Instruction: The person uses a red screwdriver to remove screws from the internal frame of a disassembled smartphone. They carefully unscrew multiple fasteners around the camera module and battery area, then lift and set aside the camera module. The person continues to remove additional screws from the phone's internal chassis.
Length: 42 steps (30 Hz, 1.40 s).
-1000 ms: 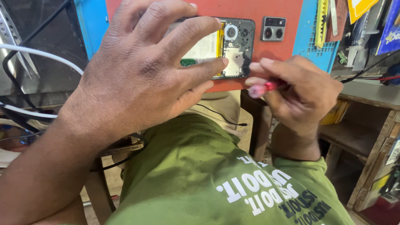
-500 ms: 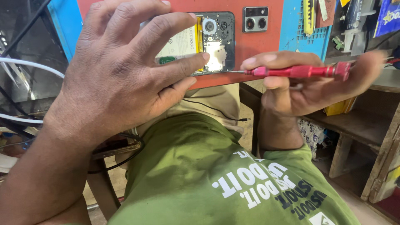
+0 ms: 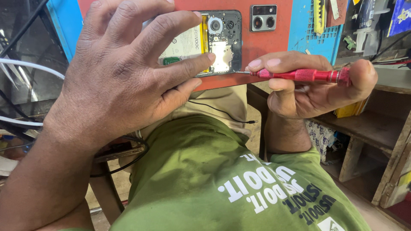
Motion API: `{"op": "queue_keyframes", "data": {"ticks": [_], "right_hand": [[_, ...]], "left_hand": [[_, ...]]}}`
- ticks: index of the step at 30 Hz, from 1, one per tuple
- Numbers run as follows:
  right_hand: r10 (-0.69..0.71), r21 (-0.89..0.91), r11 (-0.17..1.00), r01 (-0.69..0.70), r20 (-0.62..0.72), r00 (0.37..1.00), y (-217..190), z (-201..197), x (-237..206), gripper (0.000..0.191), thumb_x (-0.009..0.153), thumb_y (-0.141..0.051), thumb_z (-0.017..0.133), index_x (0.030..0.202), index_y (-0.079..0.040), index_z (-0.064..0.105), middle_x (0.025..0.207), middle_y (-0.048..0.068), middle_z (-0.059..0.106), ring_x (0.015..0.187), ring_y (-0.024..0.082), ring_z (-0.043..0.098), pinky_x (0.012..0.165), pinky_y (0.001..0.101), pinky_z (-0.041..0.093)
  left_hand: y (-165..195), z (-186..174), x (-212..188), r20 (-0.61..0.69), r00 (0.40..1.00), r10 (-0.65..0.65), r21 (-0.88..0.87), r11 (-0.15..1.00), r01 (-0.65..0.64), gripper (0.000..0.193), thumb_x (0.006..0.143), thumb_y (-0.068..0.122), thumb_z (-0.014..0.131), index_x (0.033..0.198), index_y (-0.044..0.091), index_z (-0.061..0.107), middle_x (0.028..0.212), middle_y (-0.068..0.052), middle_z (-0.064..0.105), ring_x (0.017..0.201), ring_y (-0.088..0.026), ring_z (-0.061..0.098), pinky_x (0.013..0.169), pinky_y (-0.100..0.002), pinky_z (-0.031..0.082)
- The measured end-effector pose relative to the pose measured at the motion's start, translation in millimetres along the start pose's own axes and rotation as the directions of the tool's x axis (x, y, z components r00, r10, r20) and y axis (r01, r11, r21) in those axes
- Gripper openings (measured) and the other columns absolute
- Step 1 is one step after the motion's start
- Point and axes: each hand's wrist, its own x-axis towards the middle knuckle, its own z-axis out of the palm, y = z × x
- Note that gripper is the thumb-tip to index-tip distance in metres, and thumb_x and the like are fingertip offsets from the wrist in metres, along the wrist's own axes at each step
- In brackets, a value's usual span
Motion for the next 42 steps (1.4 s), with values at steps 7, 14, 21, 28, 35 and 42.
{"op": "queue_keyframes", "data": {"ticks": [7,14,21,28,35,42], "right_hand": [[-0.015,-0.017,1.000,0.016,0.041,0.999,-1,0,4,0.083,0.103,0.000,0.065,0.158,-0.035,0.014,0.102,0.029,0.072,0.072,0.037,0.078,0.072,0.0503,0.067],[-0.009,-0.030,0.999,0.010,0.020,1.000,-1,1,2,0.083,0.102,0.001,0.067,0.158,-0.033,0.016,0.105,0.028,0.072,0.073,0.036,0.079,0.072,0.0496,0.068],[-0.003,-0.165,0.986,0.031,0.170,0.985,-21,8,16,0.087,0.101,0.000,0.068,0.161,-0.035,0.015,0.106,0.026,0.073,0.077,0.034,0.078,0.071,0.0419,0.069],[-0.220,-0.354,0.866,0.354,0.366,0.904,-32,7,58,0.080,0.083,-0.009,0.086,0.150,-0.010,0.041,0.082,0.011,0.071,0.068,0.025,0.073,0.056,0.0343,0.058],[-0.051,-0.251,0.961,0.117,0.255,0.966,-49,14,48,0.060,0.096,0.004,0.077,0.148,-0.014,0.051,0.105,0.019,0.070,0.086,0.029,0.076,0.070,0.0379,0.065],[-0.127,-0.353,0.912,0.209,0.242,0.962,-43,3,46,0.064,0.088,-0.005,0.081,0.145,-0.012,0.052,0.106,0.020,0.068,0.086,0.026,0.073,0.063,0.0294,0.058]], "left_hand": [[-1,1,0,0.006,1.000,0.000,0.007,1.000,0.000,0.023,0.108,0.036,0.073,0.129,0.027,0.075,0.142,-0.005,0.052,0.135,-0.026,0.046,0.117,-0.048,0.037],[0,2,1,0.006,1.000,-0.005,0.002,1.000,0.005,0.024,0.106,0.038,0.075,0.128,0.028,0.075,0.141,-0.006,0.053,0.135,-0.027,0.046,0.117,-0.049,0.037],[1,2,0,0.003,1.000,-0.005,-0.021,1.000,0.005,0.027,0.106,0.037,0.075,0.131,0.027,0.074,0.141,-0.006,0.053,0.136,-0.028,0.045,0.118,-0.050,0.037],[5,0,-2,0.009,1.000,0.004,0.004,1.000,-0.004,0.024,0.106,0.035,0.075,0.129,0.027,0.075,0.142,-0.005,0.053,0.136,-0.027,0.046,0.117,-0.049,0.037],[9,-4,2,0.005,1.000,-0.009,-0.022,1.000,0.009,0.025,0.104,0.039,0.075,0.126,0.026,0.076,0.142,-0.006,0.054,0.136,-0.029,0.046,0.116,-0.049,0.036],[11,-4,3,0.013,1.000,-0.008,0.013,1.000,0.008,0.023,0.106,0.038,0.074,0.127,0.028,0.077,0.141,-0.006,0.054,0.139,-0.029,0.046,0.117,-0.049,0.037]]}}
